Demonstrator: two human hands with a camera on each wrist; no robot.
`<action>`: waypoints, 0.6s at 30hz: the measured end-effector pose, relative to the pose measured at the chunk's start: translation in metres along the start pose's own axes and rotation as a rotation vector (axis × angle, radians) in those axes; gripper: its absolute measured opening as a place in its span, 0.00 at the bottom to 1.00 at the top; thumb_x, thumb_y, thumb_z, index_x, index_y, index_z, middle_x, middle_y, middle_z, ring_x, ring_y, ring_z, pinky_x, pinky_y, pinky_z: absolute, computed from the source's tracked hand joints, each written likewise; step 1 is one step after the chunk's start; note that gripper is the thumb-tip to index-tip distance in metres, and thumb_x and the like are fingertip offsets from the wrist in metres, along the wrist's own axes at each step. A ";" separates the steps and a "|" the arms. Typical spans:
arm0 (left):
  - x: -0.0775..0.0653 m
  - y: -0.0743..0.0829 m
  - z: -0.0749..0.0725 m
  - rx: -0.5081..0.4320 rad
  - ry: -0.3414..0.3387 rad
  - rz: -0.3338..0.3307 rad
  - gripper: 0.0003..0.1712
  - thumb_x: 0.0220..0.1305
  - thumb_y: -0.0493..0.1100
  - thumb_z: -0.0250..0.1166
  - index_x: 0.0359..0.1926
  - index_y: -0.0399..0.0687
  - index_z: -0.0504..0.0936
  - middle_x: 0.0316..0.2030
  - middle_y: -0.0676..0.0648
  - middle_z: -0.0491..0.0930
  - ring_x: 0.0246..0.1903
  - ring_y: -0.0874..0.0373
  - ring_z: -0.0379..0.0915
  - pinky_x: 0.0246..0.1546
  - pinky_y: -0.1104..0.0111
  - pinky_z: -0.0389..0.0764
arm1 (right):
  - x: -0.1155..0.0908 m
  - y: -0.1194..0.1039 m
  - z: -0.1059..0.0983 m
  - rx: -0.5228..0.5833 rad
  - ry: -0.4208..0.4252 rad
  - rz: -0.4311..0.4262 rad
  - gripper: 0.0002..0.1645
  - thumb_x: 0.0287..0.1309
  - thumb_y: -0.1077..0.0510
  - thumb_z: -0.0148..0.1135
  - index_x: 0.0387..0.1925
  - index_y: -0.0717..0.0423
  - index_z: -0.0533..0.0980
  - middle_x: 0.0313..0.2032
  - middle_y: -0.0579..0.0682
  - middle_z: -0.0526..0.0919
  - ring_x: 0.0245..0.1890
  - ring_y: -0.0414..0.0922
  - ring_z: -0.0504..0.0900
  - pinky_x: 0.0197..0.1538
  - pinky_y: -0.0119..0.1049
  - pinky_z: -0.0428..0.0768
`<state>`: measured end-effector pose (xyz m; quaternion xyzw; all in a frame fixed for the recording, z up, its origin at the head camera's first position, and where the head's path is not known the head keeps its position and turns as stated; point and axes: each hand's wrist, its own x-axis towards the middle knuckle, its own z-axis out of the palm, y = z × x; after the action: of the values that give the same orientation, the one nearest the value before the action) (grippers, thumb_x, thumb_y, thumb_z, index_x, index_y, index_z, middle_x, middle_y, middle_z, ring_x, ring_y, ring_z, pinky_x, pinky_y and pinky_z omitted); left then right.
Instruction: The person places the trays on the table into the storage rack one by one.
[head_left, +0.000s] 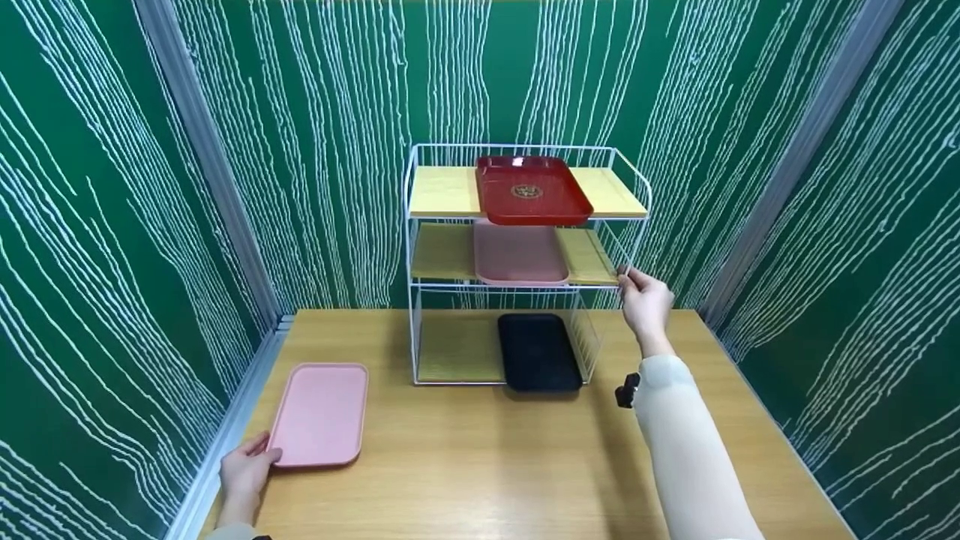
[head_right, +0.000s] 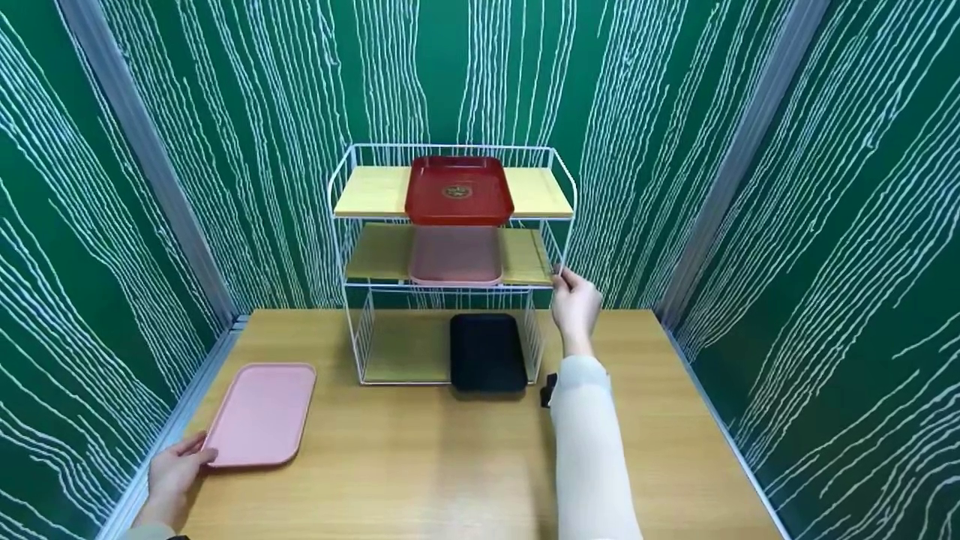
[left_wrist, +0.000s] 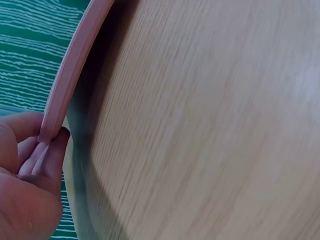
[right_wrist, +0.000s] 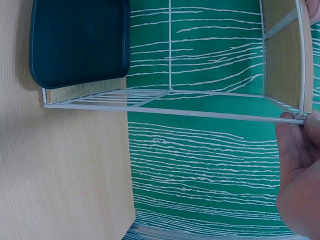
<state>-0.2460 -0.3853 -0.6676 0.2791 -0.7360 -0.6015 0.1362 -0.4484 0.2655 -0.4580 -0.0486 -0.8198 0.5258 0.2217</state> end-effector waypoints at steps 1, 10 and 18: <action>0.000 0.000 0.000 0.003 -0.009 -0.001 0.34 0.63 0.26 0.67 0.70 0.24 0.72 0.67 0.27 0.72 0.70 0.32 0.68 0.33 0.92 0.69 | -0.001 -0.001 0.000 0.007 -0.006 0.007 0.21 0.82 0.56 0.57 0.68 0.57 0.80 0.54 0.55 0.88 0.44 0.44 0.81 0.38 0.27 0.78; -0.002 0.002 -0.002 -0.131 -0.069 -0.085 0.34 0.68 0.27 0.64 0.74 0.30 0.69 0.71 0.29 0.67 0.54 0.56 0.83 0.35 0.78 0.84 | -0.001 -0.001 -0.001 0.037 -0.015 0.026 0.22 0.82 0.55 0.58 0.69 0.55 0.80 0.53 0.55 0.88 0.42 0.44 0.81 0.37 0.27 0.78; -0.007 0.007 -0.005 -0.199 -0.104 -0.096 0.36 0.69 0.29 0.65 0.76 0.35 0.67 0.72 0.34 0.65 0.40 0.72 0.82 0.35 0.75 0.85 | -0.001 0.000 0.001 0.018 0.017 -0.006 0.20 0.80 0.57 0.59 0.67 0.55 0.82 0.53 0.56 0.89 0.42 0.42 0.82 0.38 0.26 0.78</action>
<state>-0.2394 -0.3841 -0.6586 0.2679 -0.6646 -0.6909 0.0959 -0.4477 0.2643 -0.4587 -0.0487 -0.8132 0.5320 0.2308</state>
